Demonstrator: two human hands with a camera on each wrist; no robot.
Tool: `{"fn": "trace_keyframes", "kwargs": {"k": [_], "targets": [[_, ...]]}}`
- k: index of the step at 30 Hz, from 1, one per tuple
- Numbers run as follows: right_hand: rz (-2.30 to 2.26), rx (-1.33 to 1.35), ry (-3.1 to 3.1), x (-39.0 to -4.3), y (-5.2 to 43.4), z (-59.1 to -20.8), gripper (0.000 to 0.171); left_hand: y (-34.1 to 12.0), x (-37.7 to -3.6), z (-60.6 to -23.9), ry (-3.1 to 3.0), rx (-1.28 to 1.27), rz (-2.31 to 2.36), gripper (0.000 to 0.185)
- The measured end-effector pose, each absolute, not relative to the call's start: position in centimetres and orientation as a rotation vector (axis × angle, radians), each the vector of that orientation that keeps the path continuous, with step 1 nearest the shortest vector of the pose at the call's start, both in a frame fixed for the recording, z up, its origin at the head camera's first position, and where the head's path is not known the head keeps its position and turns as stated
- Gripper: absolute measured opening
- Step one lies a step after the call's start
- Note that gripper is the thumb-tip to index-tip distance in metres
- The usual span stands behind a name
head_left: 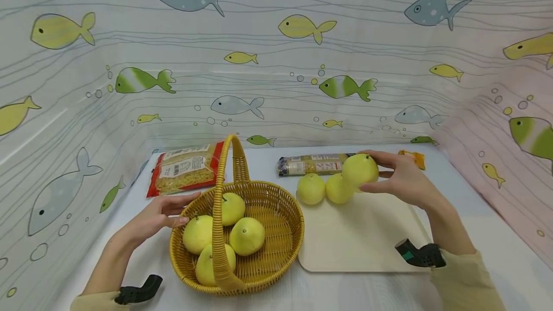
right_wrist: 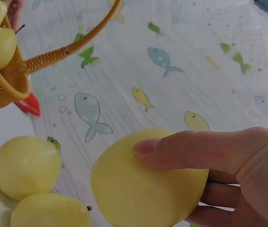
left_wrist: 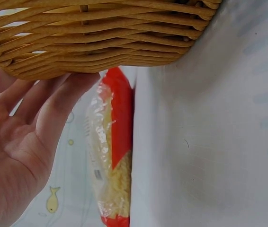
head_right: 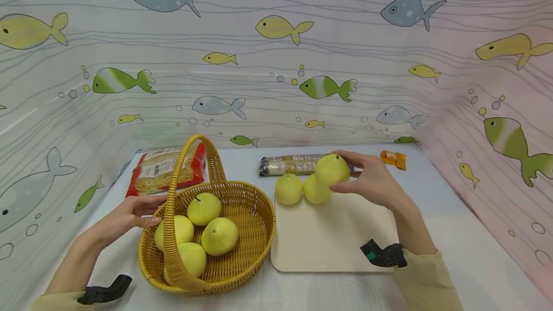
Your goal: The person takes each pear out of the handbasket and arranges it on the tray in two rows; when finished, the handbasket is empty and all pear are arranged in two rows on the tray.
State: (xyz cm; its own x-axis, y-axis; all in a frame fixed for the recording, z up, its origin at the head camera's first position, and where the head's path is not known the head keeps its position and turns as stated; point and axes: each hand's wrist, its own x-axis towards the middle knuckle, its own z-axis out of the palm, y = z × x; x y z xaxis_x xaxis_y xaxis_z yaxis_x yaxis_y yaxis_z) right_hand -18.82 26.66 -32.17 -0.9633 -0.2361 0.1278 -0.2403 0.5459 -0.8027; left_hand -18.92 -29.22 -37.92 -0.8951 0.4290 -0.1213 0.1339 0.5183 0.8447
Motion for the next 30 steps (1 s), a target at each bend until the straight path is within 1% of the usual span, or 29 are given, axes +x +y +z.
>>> {"fn": "trace_keyframes", "kwargs": {"k": [10, 21, 30], "targets": [[1.289, 0.385, -2.707, -19.2, 29.1, -32.6, 0.078, -29.2, -19.1, -38.1, 2.439, 0.475, 1.327, 0.067], [1.274, 0.314, -2.746, -19.6, 29.7, -33.0, 0.083, -29.2, -19.1, -38.0, 2.449, 0.479, 1.313, 0.067], [1.318, 0.302, -2.774, -20.5, 30.1, -34.1, 0.082, -29.2, -19.1, -38.0, 2.442, 0.482, 1.319, 0.067]]}}
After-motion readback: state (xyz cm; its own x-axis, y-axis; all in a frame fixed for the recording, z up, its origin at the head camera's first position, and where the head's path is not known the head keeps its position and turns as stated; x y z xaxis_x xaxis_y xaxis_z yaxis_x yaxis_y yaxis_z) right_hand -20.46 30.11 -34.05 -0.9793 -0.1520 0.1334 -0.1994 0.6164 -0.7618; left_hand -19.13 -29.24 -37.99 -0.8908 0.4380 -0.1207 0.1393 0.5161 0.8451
